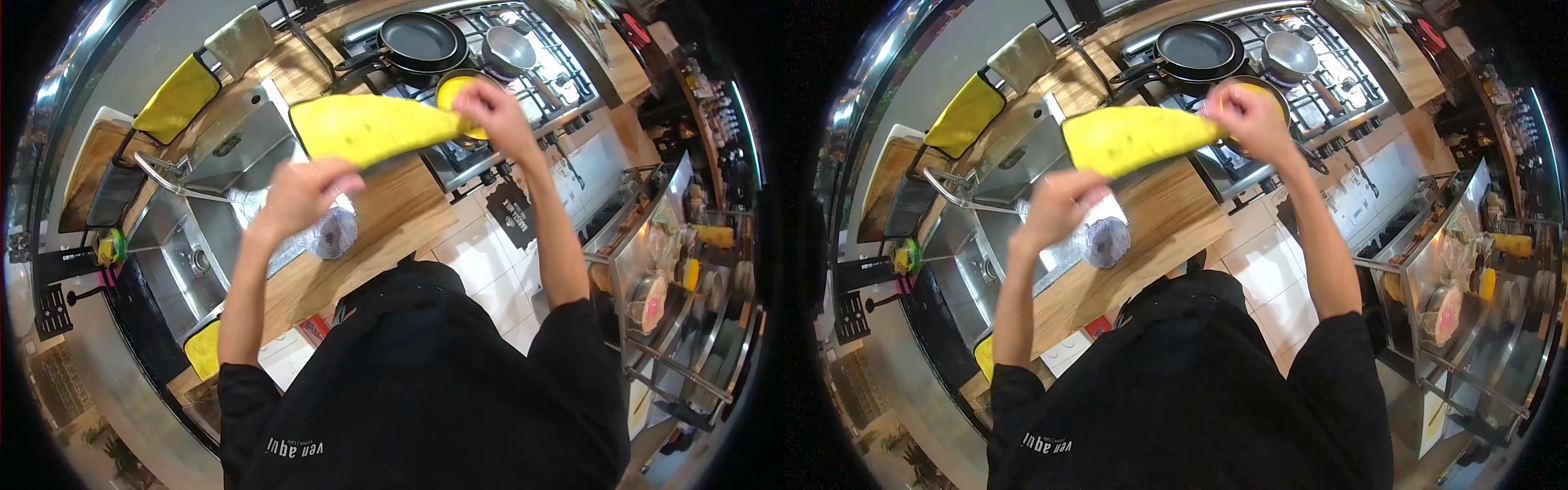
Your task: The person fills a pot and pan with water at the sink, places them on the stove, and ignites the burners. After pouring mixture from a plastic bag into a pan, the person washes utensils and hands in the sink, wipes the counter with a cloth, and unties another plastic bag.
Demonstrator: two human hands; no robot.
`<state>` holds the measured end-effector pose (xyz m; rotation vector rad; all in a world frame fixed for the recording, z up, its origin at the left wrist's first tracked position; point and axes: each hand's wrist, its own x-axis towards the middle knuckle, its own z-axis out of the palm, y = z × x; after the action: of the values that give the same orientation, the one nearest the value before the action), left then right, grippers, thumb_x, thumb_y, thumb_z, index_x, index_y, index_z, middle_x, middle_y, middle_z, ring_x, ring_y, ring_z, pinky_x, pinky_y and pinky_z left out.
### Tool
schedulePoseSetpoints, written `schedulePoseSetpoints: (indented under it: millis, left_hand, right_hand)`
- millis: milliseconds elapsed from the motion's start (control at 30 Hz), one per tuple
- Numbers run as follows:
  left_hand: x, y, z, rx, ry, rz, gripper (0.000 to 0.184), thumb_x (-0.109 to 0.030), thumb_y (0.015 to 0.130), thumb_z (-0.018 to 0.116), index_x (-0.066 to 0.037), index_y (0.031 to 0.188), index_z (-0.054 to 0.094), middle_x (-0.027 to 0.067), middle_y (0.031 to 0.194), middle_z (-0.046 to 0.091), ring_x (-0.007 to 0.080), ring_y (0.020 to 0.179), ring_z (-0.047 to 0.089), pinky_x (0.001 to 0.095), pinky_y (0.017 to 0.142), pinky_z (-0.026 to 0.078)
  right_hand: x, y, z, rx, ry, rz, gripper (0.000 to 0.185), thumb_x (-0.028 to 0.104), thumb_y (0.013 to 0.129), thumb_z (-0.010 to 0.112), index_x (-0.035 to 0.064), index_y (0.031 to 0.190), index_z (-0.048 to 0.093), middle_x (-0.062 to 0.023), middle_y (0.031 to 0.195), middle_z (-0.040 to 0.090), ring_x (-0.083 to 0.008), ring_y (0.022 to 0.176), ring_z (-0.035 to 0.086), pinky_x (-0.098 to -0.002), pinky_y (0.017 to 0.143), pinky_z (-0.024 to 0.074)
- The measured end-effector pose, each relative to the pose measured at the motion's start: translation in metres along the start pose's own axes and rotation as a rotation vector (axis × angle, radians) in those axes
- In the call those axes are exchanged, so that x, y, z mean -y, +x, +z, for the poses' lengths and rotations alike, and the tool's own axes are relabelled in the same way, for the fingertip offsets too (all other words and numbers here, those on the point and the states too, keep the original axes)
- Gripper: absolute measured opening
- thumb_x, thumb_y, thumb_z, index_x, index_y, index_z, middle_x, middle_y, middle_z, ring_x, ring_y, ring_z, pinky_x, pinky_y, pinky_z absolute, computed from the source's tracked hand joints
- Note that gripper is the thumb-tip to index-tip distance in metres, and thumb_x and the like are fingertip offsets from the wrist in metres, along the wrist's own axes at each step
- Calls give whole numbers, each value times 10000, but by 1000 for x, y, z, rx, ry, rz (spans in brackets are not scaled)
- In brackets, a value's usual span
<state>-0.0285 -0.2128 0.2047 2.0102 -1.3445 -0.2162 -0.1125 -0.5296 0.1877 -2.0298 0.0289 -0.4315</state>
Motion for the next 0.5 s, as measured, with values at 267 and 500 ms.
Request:
schedulePoseSetpoints:
  millis: [267,500]
  left_hand:
    - [58,-12,126,150,217,-376,611,-474,910,515,19,1270,487,274,1224,512,423,1153,485,483,948,394]
    - [136,20,186,-60,587,-527,870,-545,871,540,28,1443,220,389,1438,189,580,1331,162,636,1077,169]
  right_hand:
    - [-93,-93,91,-1,-538,8,533,246,804,715,-4,1238,530,-220,1307,500,-361,1171,508,-397,975,417]
    - [-113,-80,163,180,-731,60,752,528,843,559,8,1368,425,-248,1506,226,-411,1397,199,-577,1077,213]
